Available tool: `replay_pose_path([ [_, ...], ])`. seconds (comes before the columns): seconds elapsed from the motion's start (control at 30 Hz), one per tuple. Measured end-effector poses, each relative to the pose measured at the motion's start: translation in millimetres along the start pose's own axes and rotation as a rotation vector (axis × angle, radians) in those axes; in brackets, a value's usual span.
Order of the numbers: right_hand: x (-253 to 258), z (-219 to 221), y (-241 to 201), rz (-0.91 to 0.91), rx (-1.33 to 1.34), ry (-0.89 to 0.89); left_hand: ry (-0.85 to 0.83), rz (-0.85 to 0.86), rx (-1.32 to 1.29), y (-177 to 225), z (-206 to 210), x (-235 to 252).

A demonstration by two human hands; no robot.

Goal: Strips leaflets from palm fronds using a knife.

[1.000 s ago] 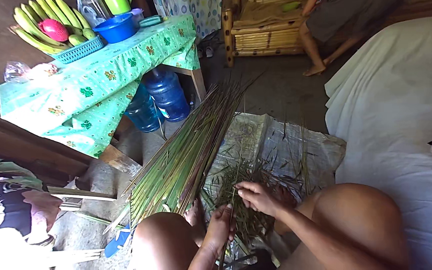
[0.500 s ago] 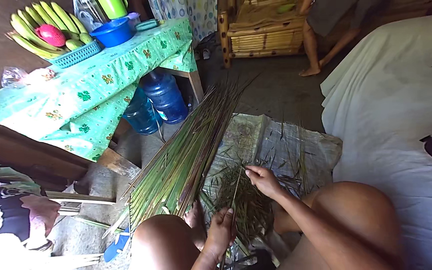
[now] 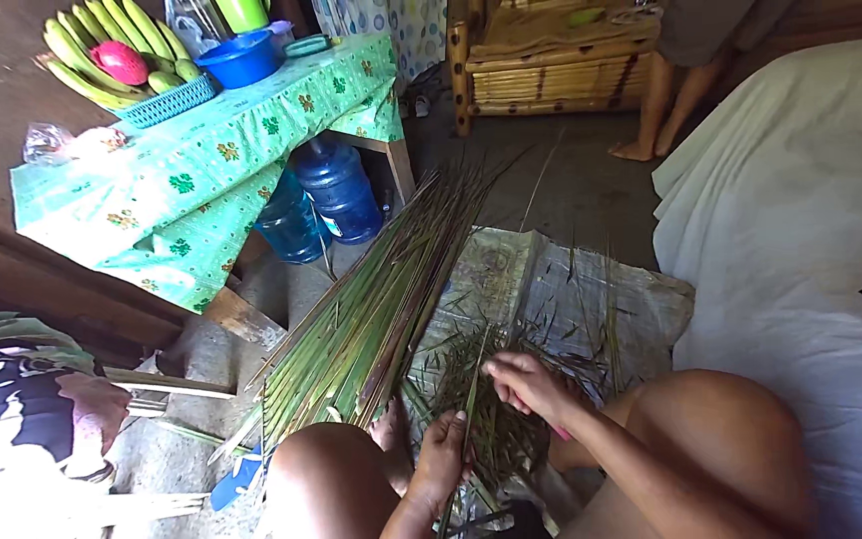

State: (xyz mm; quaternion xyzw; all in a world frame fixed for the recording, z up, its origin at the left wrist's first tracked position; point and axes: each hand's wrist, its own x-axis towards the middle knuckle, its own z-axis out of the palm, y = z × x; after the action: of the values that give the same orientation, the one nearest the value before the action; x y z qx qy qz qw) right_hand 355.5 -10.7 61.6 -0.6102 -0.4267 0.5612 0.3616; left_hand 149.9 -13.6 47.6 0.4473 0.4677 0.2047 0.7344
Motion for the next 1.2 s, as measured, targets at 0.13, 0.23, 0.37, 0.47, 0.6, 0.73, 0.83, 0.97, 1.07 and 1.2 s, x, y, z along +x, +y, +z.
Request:
replay_pose_path([
  [0.13, -22.5, 18.8, 4.7, -0.248, -0.412, -0.231, 0.106, 0.067, 0.043, -0.4, -0.7, 9.0],
  [0.23, -26.2, 30.0, 12.9, -0.423, -0.614, -0.197, 0.133, 0.061, 0.011, 2.7, 2.8, 8.0],
  [0.37, -10.4, 23.7, 22.0, -0.439, -0.746, 0.040, 0.094, 0.005, -0.083, 2.7, 2.8, 6.9],
  [0.47, 1.1, 8.4, 18.2, -0.317, -0.739, 0.166, 0.066, -0.008, -0.085, 1.3, 2.7, 5.9],
  [0.6, -9.6, 7.6, 13.6, -0.365, -0.585, -0.001, 0.075, -0.024, -0.099, 0.1, 1.9, 7.2],
  [0.73, -26.7, 32.9, 19.9, -0.483, -0.538, -0.244, 0.156, -0.057, -0.112, 8.0, 4.4, 7.7],
  [0.83, -23.4, 35.2, 25.2, -0.522, -0.627, -0.160, 0.158, -0.058, -0.142, 8.4, 5.8, 7.3],
  [0.97, -6.3, 23.2, 25.3, -0.391, -0.744, -0.002, 0.104, -0.052, -0.166, 6.3, 5.2, 7.5],
  [1.07, 3.9, 12.2, 20.5, -0.268, -0.715, 0.078, 0.076, -0.063, -0.162, 6.2, 6.2, 6.1],
  [1.2, 5.4, 1.8, 15.5, -0.230, -0.572, 0.121, 0.018, -0.050, -0.150, 2.5, 5.0, 3.6],
])
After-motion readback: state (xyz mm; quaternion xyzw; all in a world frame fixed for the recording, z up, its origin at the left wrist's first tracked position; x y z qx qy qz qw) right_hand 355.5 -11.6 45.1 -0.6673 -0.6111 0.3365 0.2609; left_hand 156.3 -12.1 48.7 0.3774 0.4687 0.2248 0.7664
